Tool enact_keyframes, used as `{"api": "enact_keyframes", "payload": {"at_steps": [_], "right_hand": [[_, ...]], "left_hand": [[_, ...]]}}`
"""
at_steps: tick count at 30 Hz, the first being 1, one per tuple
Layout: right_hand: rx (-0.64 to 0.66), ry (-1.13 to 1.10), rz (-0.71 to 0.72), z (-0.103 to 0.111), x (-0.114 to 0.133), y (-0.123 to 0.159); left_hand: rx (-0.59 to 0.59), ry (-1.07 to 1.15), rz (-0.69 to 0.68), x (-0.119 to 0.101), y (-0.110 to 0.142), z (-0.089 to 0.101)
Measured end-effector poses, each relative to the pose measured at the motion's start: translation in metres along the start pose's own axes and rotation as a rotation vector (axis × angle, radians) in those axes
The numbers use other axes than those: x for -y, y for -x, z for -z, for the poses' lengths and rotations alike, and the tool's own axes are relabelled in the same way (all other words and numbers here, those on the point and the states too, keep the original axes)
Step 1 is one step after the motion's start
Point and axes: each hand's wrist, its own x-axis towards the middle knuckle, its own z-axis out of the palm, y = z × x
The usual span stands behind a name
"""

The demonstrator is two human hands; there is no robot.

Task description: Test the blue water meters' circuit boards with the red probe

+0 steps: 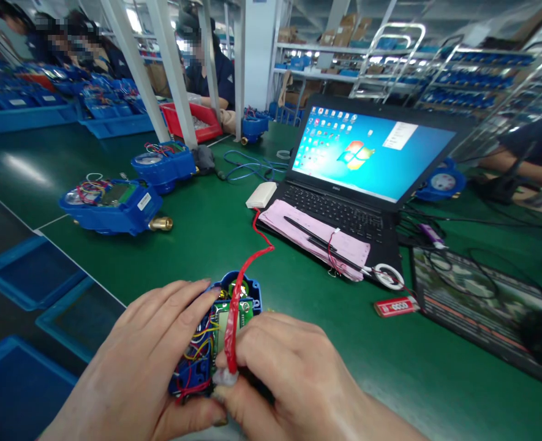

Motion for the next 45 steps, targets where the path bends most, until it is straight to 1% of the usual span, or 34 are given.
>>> {"api": "enact_keyframes", "payload": {"at_steps": [3,7,10,13,15,18,21,28,33,41,45], "right_hand": [[-0.018,-0.019,0.028,-0.003,-0.003,-0.002],[-0.026,-0.024,0.101,-0.004,-0.008,-0.004],[-0.032,-0.036,0.078,-0.004,-0.007,-0.003],[-0.013,-0.009,0.027,-0.001,-0.002,-0.003],[-0.027,0.003,-0.014,0.0,0.001,-0.004],[-0.074,-0.056,-0.077,0.001,0.002,-0.007],[-0.084,-0.105,-0.11,0.002,0.0,-0.008],[-0.047,-0.149,-0.118,0.003,-0.001,-0.006],[-0.02,-0.137,-0.115,0.004,-0.001,-0.005],[-0.045,-0.128,-0.091,0.002,-0.004,-0.004],[-0.029,-0.114,-0.08,0.004,-0.003,-0.005]], "left_hand": [[-0.008,-0.034,-0.016,0.003,0.001,0.0],[0.011,-0.07,-0.035,0.006,0.003,-0.003],[0.009,-0.055,-0.022,0.006,0.004,-0.003],[0.018,-0.004,-0.008,0.002,0.003,-0.002],[0.018,0.014,0.015,-0.001,0.001,-0.001],[0.035,0.007,0.033,-0.003,-0.002,-0.001],[0.047,0.001,0.028,-0.003,-0.003,-0.002],[0.048,0.055,0.045,-0.001,-0.001,-0.002],[0.041,0.051,0.045,-0.002,-0.002,-0.002],[0.023,0.052,0.027,0.0,-0.001,-0.004],[0.021,0.064,0.037,0.0,-0.001,-0.004]]}}
